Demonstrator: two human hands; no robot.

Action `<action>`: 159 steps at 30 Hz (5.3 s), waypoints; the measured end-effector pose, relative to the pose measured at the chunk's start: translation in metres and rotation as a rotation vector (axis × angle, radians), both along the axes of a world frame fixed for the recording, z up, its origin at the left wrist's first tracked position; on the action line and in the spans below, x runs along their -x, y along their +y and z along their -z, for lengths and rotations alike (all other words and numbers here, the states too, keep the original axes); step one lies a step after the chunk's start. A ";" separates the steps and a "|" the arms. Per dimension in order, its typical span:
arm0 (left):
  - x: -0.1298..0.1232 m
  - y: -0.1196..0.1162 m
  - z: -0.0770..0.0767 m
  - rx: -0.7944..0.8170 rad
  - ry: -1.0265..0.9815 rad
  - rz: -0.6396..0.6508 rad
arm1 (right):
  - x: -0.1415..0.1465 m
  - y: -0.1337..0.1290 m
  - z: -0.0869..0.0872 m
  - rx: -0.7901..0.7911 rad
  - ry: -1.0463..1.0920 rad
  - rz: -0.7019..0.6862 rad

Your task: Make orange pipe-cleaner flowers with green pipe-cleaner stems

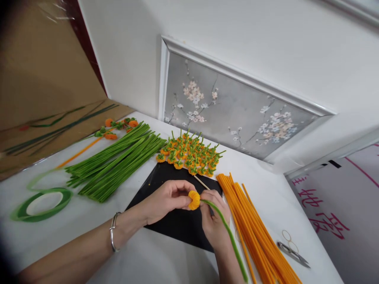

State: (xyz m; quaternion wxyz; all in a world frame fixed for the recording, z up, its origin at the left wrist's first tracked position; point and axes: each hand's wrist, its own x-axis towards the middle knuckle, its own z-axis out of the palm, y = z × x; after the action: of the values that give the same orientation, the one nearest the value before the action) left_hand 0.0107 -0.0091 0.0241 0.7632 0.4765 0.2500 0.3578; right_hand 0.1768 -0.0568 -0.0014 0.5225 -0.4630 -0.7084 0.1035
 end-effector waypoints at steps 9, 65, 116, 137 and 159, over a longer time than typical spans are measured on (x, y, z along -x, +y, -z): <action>0.013 0.008 0.006 -1.063 0.460 -0.032 | 0.003 0.002 -0.011 0.316 -0.065 -0.002; 0.006 0.015 0.010 -0.404 0.332 0.200 | -0.019 0.006 -0.018 0.918 0.498 -0.355; 0.011 0.016 0.004 -0.134 0.383 0.246 | -0.009 0.006 -0.007 -0.109 -0.361 0.166; 0.000 0.004 0.012 -0.547 0.415 -0.177 | 0.018 -0.002 0.001 0.203 -0.028 0.241; 0.007 0.015 0.007 -0.554 0.371 -0.052 | 0.011 -0.004 -0.016 0.338 0.136 0.161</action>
State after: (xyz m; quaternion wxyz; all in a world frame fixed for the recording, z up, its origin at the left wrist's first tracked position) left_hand 0.0039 0.0057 0.0170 0.5366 0.7163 0.2903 0.3387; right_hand 0.1659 -0.0610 0.0150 0.4906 -0.5911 -0.6049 0.2098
